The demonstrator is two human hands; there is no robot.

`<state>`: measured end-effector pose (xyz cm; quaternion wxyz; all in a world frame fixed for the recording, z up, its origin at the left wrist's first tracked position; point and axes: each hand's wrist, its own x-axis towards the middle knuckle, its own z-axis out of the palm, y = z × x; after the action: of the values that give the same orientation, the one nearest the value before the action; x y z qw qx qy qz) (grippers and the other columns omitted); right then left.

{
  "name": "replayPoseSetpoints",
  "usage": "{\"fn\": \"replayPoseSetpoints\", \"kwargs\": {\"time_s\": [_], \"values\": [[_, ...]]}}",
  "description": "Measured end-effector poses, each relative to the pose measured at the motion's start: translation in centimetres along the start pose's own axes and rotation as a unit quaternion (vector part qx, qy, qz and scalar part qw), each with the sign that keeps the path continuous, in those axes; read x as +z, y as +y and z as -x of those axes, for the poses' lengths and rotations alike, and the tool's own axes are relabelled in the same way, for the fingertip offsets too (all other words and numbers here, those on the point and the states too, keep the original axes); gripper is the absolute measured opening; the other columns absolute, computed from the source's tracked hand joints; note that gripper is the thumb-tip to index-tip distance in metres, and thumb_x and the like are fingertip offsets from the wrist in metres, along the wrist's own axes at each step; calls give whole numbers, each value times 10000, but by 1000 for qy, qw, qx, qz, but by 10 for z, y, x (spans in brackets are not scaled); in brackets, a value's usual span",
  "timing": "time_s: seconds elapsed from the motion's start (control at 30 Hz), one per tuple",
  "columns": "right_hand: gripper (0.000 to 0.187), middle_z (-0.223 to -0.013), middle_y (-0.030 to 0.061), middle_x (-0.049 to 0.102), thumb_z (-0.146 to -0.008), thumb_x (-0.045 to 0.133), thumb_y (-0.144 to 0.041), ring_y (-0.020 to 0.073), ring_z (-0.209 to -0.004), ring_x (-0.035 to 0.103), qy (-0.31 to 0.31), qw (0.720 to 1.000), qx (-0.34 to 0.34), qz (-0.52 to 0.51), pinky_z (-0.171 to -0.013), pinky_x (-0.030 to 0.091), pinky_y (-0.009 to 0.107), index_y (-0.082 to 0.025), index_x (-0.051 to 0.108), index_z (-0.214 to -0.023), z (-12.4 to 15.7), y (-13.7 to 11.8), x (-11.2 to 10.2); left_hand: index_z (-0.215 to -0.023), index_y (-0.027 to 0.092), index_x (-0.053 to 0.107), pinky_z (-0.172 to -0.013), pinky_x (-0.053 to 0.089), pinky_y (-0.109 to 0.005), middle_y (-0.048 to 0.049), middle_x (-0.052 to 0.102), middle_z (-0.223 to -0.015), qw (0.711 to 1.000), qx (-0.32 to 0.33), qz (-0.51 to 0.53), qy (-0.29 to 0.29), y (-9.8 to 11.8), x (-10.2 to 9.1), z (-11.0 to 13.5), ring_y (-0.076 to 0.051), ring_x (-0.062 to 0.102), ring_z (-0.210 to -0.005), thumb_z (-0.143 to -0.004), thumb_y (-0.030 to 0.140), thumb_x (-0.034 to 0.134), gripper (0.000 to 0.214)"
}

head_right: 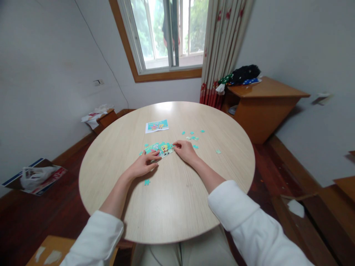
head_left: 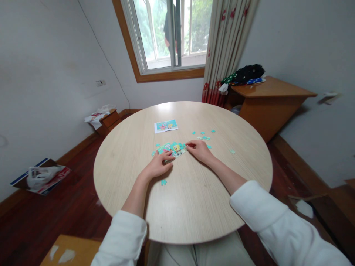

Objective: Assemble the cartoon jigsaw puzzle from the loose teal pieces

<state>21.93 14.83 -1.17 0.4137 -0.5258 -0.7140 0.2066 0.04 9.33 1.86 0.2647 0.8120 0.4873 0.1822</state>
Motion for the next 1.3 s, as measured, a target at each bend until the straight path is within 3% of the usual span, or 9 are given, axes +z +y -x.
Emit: {"fn": "replayPoseSetpoints", "kwargs": {"time_s": [0.73,1.0,1.17,1.3], "values": [[126,-732,42,702,-722,625,-186,130,-648,579,-19,996,-4,91,-634,422,236,-177,730,-790,2,-8,0,-1077,209,668,-1097,-58,-570,-145,457,-1371,1000,4,11,2,1,1,1,-275,356,-1322,-743,242,529,364],[115,-747,48,694,-731,617,-207,147,-685,561,-16,991,-8,130,-684,398,267,-185,730,-745,1,-8,0,-1075,215,668,-1092,-65,-580,-140,452,-1375,1000,4,5,-1,1,0,0,-276,353,-1324,-745,248,525,361],[156,-775,45,684,-719,623,-188,149,-722,562,-11,992,-19,127,-714,389,270,-192,729,-834,1,-5,1,-1059,218,674,-1092,-67,-576,-133,468,-1364,1000,4,16,5,2,1,1,-278,361,-1319,-740,250,527,353],[121,-784,47,675,-741,596,-188,165,-771,555,-19,988,-23,152,-752,358,295,-190,715,-757,1,-7,1,-1061,222,673,-1086,-79,-583,-133,469,-1363,1000,2,17,4,2,1,1,-280,369,-1314,-741,246,527,353]]}}
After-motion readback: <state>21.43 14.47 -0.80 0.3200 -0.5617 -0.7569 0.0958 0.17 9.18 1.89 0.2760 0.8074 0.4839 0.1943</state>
